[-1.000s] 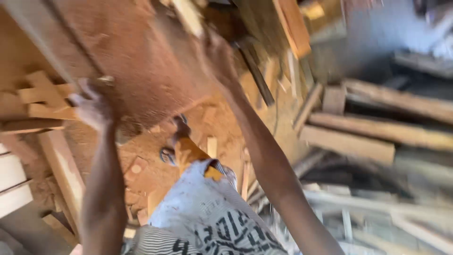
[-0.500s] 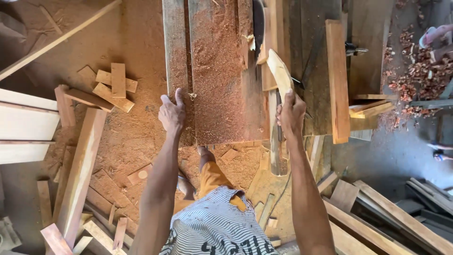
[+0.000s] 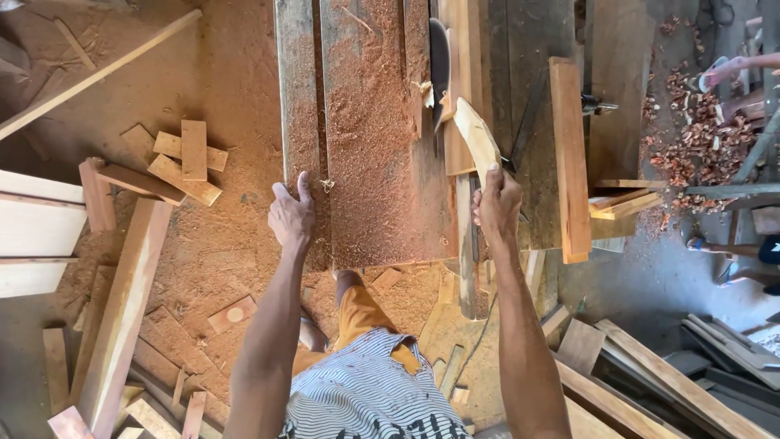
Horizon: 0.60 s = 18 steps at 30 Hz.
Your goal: Cutting and shaping wooden components using a table saw and other hand tools in a workshop.
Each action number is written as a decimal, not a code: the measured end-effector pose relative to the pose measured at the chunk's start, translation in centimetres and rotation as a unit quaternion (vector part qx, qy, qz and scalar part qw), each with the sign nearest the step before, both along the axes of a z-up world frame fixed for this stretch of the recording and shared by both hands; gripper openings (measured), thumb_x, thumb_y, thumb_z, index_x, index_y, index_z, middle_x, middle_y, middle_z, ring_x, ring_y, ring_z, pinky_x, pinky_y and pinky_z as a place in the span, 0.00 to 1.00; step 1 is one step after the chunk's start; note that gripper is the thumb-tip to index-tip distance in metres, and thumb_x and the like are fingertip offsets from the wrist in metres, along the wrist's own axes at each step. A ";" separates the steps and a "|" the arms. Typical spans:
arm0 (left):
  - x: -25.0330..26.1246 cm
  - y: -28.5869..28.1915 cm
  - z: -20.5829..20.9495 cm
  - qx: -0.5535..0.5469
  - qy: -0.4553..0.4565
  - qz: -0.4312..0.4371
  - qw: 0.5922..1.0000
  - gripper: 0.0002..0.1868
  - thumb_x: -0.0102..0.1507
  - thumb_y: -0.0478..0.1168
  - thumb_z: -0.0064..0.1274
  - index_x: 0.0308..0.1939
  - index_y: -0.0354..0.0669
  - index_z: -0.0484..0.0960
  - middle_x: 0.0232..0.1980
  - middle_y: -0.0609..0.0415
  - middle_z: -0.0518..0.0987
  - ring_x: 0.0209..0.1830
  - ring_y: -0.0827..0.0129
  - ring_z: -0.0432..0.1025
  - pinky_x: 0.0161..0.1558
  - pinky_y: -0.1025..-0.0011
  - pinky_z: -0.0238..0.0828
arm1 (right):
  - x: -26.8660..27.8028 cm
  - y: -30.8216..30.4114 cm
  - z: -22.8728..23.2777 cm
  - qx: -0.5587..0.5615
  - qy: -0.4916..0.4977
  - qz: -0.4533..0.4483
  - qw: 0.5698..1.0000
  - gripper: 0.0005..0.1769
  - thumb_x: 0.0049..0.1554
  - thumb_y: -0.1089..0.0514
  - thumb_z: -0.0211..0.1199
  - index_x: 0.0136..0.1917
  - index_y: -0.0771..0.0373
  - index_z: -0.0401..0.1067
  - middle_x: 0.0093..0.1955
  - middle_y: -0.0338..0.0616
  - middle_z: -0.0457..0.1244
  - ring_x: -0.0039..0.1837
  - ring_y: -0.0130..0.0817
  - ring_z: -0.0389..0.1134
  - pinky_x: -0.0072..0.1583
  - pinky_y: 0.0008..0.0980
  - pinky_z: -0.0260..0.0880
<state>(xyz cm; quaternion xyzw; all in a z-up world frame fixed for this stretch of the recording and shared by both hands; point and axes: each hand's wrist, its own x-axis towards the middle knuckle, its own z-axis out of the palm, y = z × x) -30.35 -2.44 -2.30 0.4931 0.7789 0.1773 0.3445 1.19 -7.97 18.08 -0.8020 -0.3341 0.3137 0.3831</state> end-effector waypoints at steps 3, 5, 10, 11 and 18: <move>-0.1 0.1 0.6 -0.022 -0.002 -0.009 1.000 0.40 0.68 0.77 0.26 0.39 0.40 0.64 0.27 0.35 0.76 0.28 0.44 0.74 0.34 0.45 0.70 | 0.5 0.4 -0.5 0.004 0.009 0.005 1.000 0.24 0.71 0.44 0.44 0.50 0.67 0.67 0.28 0.37 0.59 0.26 0.23 0.58 0.24 0.26 0.55; -0.1 0.1 1.0 -0.015 -0.004 -0.005 1.000 0.39 0.68 0.76 0.26 0.39 0.40 0.64 0.28 0.33 0.76 0.30 0.42 0.75 0.35 0.44 0.70 | 0.2 0.9 -0.2 -0.001 0.009 0.000 1.000 0.23 0.70 0.44 0.44 0.51 0.66 0.67 0.28 0.37 0.59 0.26 0.23 0.58 0.25 0.25 0.56; -0.1 -0.1 1.1 -0.022 -0.004 -0.002 1.000 0.39 0.69 0.76 0.27 0.40 0.40 0.63 0.30 0.31 0.77 0.32 0.39 0.76 0.37 0.43 0.71 | 0.0 1.9 0.4 -0.006 -0.011 0.009 1.000 0.24 0.70 0.43 0.44 0.50 0.65 0.67 0.28 0.37 0.58 0.26 0.22 0.59 0.25 0.24 0.58; -0.1 0.0 0.9 -0.015 -0.003 -0.003 1.000 0.39 0.69 0.76 0.27 0.40 0.40 0.63 0.30 0.31 0.78 0.32 0.39 0.76 0.36 0.43 0.70 | 0.0 2.2 0.5 -0.005 -0.013 0.013 1.000 0.23 0.69 0.42 0.44 0.51 0.64 0.68 0.27 0.36 0.58 0.26 0.22 0.58 0.24 0.24 0.57; -0.1 -0.2 0.4 -0.049 -0.018 -0.005 0.999 0.38 0.68 0.75 0.25 0.39 0.41 0.65 0.24 0.41 0.73 0.23 0.55 0.69 0.27 0.51 0.69 | 0.5 4.5 1.8 -0.024 0.000 0.007 1.000 0.28 0.72 0.43 0.45 0.51 0.72 0.68 0.28 0.38 0.57 0.27 0.22 0.56 0.25 0.24 0.55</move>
